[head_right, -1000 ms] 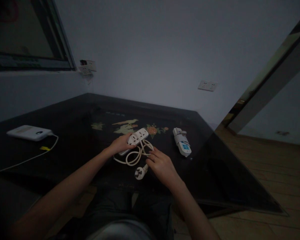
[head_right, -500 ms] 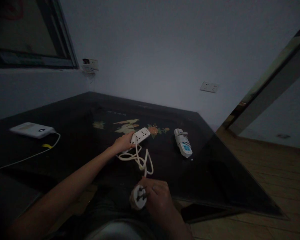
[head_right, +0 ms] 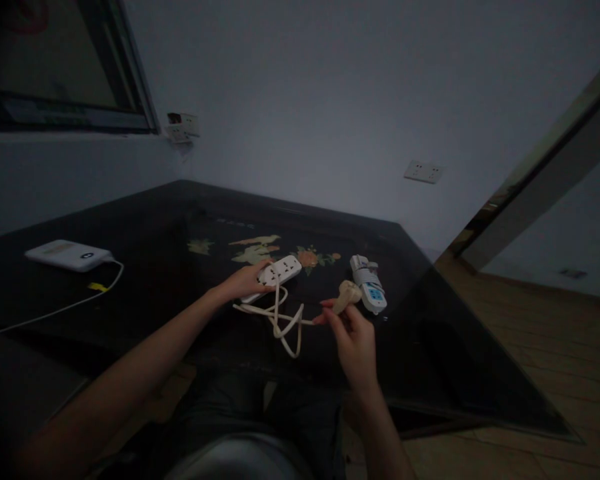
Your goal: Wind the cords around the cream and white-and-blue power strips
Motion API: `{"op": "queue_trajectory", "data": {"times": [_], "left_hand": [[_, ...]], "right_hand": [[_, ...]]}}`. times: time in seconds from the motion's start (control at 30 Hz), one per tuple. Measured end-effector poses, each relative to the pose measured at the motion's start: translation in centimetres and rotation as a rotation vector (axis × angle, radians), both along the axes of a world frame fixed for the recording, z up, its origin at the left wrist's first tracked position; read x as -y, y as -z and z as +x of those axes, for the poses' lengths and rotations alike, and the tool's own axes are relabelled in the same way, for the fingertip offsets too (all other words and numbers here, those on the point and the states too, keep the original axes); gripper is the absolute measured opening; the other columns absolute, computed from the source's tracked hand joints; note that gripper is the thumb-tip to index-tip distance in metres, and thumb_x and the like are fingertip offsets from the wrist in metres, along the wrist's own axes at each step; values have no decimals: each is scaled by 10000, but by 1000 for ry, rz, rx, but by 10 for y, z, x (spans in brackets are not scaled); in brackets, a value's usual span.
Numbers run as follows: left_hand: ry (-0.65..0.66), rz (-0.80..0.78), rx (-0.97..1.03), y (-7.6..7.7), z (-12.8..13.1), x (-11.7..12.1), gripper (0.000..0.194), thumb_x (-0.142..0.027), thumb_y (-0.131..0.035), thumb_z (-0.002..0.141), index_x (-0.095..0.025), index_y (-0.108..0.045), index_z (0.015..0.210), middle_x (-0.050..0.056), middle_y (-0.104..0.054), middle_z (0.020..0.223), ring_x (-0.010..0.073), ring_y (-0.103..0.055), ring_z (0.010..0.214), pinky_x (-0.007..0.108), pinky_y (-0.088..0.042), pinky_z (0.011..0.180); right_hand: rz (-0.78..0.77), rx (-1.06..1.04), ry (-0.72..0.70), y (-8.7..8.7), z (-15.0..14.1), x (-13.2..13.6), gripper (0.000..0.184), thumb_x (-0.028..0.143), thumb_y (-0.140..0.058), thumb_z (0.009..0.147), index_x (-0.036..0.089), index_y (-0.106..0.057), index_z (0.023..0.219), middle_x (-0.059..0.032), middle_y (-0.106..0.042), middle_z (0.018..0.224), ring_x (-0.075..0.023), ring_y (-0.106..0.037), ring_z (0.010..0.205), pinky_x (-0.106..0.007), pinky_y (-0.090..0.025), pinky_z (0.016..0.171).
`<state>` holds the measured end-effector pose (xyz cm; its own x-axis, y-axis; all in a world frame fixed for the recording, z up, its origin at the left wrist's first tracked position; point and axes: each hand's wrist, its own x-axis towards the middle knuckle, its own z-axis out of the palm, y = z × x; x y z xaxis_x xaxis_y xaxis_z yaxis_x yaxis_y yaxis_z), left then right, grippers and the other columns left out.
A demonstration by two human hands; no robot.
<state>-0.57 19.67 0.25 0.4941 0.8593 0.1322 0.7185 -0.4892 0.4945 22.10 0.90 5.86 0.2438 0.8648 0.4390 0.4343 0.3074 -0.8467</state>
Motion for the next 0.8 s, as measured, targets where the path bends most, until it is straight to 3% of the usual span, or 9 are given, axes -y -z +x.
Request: {"op": "queue_trajectory", "data": {"times": [0.2,0.3,0.47,0.57,0.8], "left_hand": [[85,38,-22,-9,0,7,717,-488,-699,653,-300,-457,1301,64,-678,1076,294,-644,951,324,-474,756],[82,56,-46,-9,1,9,746,-489,-703,646,-304,-447,1321,77,-677,1073,310,-643,943,329,-472,735],[104,78,-68,-11,0,11,722,-491,-688,673,-330,-442,1331,52,-671,1109,294,-636,976,326,-469,775],[130,122,-80,-14,0,14,741,-480,-698,671,-334,-431,1346,66,-612,1239,319,-596,1068,356,-456,839],[179,177,-94,-18,-2,16,796,-420,-723,676,-284,-386,1384,106,-571,1296,313,-548,1162,342,-437,908]], "right_hand": [[30,-52,-43,-20,13,-36,232,338,-571,844,183,-609,1012,34,-594,555,-149,-584,524,-271,-474,566],[63,-59,-112,-33,7,-51,232,340,-585,826,185,-582,1000,50,-574,548,-135,-566,493,-251,-442,514],[64,77,-288,-53,-13,-85,213,340,-557,829,181,-584,968,31,-606,585,-145,-598,545,-257,-463,563],[3,242,-412,-55,-24,-119,218,337,-538,840,179,-610,972,17,-617,595,-155,-603,557,-259,-463,576],[-51,462,-418,-46,-42,-197,225,287,-554,826,135,-674,941,14,-608,562,-134,-573,534,-223,-402,564]]}}
